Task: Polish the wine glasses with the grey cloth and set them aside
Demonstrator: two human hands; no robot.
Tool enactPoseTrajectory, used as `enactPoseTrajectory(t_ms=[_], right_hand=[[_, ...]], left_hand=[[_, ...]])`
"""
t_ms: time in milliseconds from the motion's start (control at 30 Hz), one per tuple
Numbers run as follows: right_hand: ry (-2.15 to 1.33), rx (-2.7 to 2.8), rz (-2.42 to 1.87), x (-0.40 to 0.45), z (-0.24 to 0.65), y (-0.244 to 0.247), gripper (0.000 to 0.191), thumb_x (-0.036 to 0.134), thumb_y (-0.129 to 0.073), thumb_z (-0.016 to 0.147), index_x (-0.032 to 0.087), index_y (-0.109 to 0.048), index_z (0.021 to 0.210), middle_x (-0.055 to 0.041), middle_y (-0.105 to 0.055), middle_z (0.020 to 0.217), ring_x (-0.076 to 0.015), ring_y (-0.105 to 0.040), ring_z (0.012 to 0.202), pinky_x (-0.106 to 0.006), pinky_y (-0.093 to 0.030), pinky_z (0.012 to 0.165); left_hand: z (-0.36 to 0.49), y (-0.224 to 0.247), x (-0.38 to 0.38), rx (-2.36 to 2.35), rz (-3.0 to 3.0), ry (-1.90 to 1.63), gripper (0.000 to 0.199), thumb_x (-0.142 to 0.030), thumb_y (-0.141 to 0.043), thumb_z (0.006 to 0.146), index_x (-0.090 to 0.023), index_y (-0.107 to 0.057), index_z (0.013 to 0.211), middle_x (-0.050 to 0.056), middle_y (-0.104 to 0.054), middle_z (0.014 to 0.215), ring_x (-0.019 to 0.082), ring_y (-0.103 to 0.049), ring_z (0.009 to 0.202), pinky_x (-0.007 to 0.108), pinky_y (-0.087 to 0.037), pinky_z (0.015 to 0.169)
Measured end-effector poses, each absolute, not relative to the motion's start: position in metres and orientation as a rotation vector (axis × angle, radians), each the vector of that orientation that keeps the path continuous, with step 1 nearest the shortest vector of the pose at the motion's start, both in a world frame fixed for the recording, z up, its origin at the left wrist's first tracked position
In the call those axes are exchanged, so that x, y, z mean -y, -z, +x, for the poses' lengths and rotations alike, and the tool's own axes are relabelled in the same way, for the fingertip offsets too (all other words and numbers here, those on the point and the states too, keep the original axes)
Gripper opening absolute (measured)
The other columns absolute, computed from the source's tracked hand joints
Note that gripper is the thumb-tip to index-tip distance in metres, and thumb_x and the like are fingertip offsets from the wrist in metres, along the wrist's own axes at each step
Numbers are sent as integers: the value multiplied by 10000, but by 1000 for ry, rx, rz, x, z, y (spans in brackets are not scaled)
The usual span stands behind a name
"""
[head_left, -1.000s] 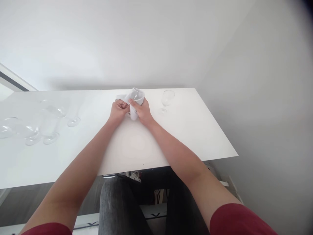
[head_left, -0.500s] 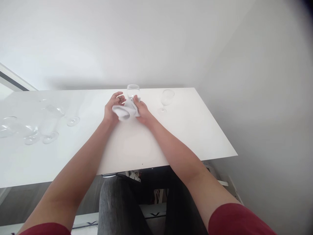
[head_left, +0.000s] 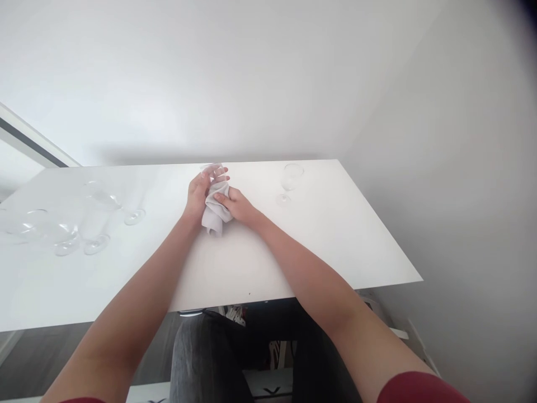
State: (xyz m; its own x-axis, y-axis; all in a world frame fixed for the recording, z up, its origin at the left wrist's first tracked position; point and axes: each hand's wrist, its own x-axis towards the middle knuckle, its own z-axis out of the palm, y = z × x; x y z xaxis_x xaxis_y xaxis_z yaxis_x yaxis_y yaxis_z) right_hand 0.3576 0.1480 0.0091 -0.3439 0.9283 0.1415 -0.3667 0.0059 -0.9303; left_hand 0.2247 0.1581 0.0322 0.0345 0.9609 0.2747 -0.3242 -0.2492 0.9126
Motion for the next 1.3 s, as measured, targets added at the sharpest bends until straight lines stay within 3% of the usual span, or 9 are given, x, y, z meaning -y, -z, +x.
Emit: enactPoseTrajectory(t_ms=[100,267,400,633,833,967,1067,1167,1300], right_hand=[[-1479,1190,-759,-147,357,-9,247,393,-849,873,183,-727,918,-6,-727,865,-162,-638,839,-248,-531,772],[-1880,1058,-631,-142,362,-16,318,459,-812,909,172,-680,871,-10,-680,771,-161,-618,738,-267,-529,696],[-1547,1086,-820,-142,351,-14,234,368,-827,903,170,-704,882,-1,-706,854,-138,-626,830,-230,-502,772],[-1769,700,-759,-146,350,-13,336,472,-808,914,172,-666,859,22,-658,721,-125,-586,655,-242,-487,625],[-1535,443,-745,-153,352,-11,186,310,-573,1075,184,-701,1123,-34,-778,1097,-150,-711,961,-265,-575,881],[-1697,454,-539,-150,347,-16,207,322,-539,1074,188,-687,1128,-39,-780,1088,-169,-721,999,-292,-598,908],[-1748,407,-557,-147,348,-21,148,330,-577,1052,210,-657,1086,6,-754,902,-149,-704,825,-263,-604,745],[-1775,353,-709,-147,353,-25,166,363,-603,1025,216,-610,949,44,-641,694,-126,-587,576,-227,-476,506],[-1809,458,-875,-143,355,-25,224,381,-633,970,212,-568,838,39,-569,673,-119,-524,558,-234,-411,497]], left_hand=[[223,-33,-158,-736,1157,-1441,628,-718,-787,839,-195,-754,1186,150,-758,1305,273,-741,1151,354,-610,948],[219,-29,-161,-633,1006,-1334,704,-777,-721,859,-192,-745,1251,144,-728,1369,262,-723,1193,357,-622,968],[214,-23,-169,-637,1008,-1348,675,-708,-790,845,-178,-748,1260,139,-725,1373,254,-723,1197,336,-610,998],[214,-25,-167,-552,885,-1428,590,-684,-714,925,-181,-737,1232,147,-692,1428,275,-712,1227,384,-628,1001],[192,-22,-182,-467,654,-1849,441,-633,-652,996,-205,-715,1081,93,-668,1462,197,-629,1387,307,-526,1170],[195,-23,-180,-467,804,-1856,450,-633,-789,894,-285,-696,1163,49,-621,1524,224,-585,1446,370,-505,1209],[206,-21,-173,-412,1040,-1655,662,-610,-949,709,-350,-685,1259,43,-609,1521,268,-616,1400,425,-523,1184],[210,-16,-168,-347,1158,-1433,792,-554,-1038,561,-368,-701,1254,44,-647,1427,293,-659,1313,458,-552,1140],[207,-14,-168,-340,1188,-1350,788,-555,-1038,558,-360,-717,1251,52,-644,1406,305,-669,1266,493,-561,1120]])
